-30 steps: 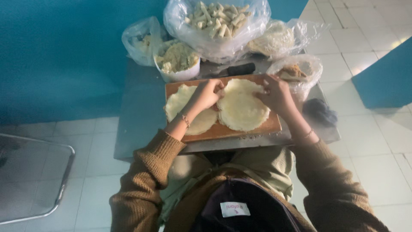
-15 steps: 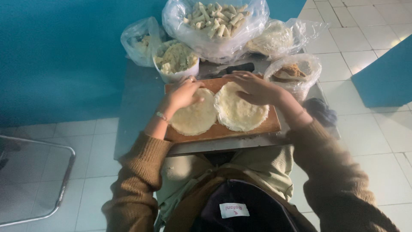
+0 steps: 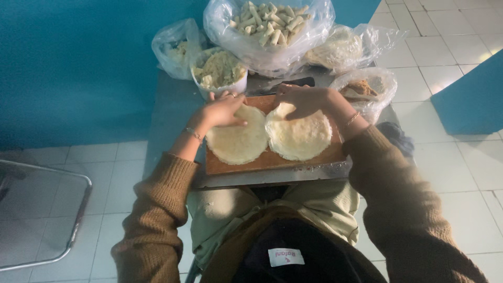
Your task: The person sits with a board on their lap, arranges triangular dough wrappers on the board, spoons brown filling from a plastic-lined container onto each wrapper, and folds the wrappers over the filling into filled pastries, setting finished ones aside. At the end they handle large round dough discs on the board.
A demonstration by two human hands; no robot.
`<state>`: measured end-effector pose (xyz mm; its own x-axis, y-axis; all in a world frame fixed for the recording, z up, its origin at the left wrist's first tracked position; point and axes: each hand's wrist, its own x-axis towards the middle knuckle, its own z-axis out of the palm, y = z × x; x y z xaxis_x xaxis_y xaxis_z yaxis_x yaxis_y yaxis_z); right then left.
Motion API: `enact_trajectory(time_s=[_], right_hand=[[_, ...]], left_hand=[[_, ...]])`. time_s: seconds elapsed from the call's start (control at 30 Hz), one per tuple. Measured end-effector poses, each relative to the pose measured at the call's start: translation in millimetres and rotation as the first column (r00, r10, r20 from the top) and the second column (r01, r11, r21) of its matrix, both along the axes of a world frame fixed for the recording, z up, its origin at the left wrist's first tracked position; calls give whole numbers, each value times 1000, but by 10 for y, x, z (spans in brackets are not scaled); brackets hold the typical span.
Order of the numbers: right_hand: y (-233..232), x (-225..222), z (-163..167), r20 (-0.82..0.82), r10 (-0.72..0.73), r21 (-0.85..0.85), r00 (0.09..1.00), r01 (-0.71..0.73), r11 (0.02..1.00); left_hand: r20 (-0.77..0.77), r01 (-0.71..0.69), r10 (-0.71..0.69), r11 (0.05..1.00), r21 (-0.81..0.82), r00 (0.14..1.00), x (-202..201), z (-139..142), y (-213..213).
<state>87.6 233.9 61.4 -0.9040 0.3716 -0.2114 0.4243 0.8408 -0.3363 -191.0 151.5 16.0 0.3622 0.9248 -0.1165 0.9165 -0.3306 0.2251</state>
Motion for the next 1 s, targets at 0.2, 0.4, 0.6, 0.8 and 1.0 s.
enact_trajectory(time_s=[0.2,0.4,0.6,0.8,1.0], right_hand=[[341,-94,-93,-221,57,567,974,81,819],[385,-328,12,78,-150,407,986,106,907],[319,-208,-51,31,-136,544,990,98,833],[69,203,248,-202,-17,508,979,120,853],[-696,712,554,-484,-260,100,836,348,932]], left_hand=[[147,214,-229,970,112,962,-54,-32,67],[180,111,-97,991,-72,979,75,91,159],[102,208,-207,978,-4,973,138,89,246],[341,118,-100,992,-34,935,-124,107,168],[503,-115,87,993,24,860,-463,133,132]])
